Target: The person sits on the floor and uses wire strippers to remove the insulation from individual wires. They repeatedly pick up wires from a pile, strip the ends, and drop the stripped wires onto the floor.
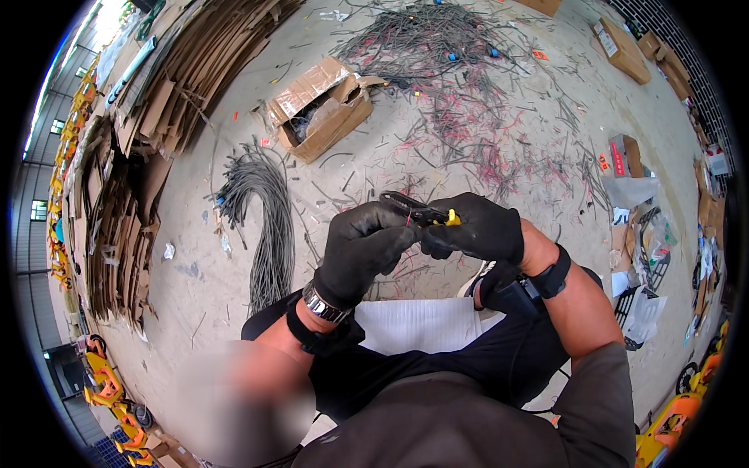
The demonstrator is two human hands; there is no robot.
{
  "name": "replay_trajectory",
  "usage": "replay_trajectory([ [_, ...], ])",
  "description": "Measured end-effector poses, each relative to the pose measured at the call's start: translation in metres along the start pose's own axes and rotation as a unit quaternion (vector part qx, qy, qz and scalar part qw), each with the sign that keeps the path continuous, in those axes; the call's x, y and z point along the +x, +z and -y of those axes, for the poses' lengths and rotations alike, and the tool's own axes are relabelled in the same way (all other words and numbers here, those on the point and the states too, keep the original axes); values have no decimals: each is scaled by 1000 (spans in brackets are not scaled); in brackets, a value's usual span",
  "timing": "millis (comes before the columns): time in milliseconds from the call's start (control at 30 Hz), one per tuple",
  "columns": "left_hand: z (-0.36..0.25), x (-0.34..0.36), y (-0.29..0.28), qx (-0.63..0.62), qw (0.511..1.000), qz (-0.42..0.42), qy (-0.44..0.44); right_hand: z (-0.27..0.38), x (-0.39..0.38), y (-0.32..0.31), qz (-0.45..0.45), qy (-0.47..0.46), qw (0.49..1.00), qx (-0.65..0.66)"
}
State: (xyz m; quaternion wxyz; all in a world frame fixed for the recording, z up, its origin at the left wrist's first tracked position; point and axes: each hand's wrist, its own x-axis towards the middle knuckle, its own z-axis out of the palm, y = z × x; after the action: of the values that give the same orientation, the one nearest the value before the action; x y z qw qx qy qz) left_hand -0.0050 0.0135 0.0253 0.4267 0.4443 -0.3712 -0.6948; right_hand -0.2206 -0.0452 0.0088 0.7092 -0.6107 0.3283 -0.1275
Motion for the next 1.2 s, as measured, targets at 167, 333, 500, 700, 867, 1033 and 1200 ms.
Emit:
replay_trajectory([
  [167, 6, -7, 3, 78, 997, 0, 10, -18, 8, -12, -54, 10, 998, 4],
  [333, 5, -7, 1, 120, 992, 28, 15, -17, 6, -24, -108, 6, 994, -24],
  [500, 7, -8, 0, 119, 991, 51, 30, -26, 9, -38, -130, -11, 991, -34],
  [700, 5, -8, 2, 141, 988, 66, 8, -30, 8, -55, -164, 1, 982, -94],
  [867, 13, -8, 0, 152, 984, 83, 37, -34, 10, -64, -185, 18, 977, -106],
  [1033, 9, -9, -1, 170, 981, 94, 14, -39, 12, -71, -199, 35, 966, -161],
  [1200, 18, -9, -2, 166, 981, 100, 29, -42, 11, -81, -207, 47, 957, -195],
])
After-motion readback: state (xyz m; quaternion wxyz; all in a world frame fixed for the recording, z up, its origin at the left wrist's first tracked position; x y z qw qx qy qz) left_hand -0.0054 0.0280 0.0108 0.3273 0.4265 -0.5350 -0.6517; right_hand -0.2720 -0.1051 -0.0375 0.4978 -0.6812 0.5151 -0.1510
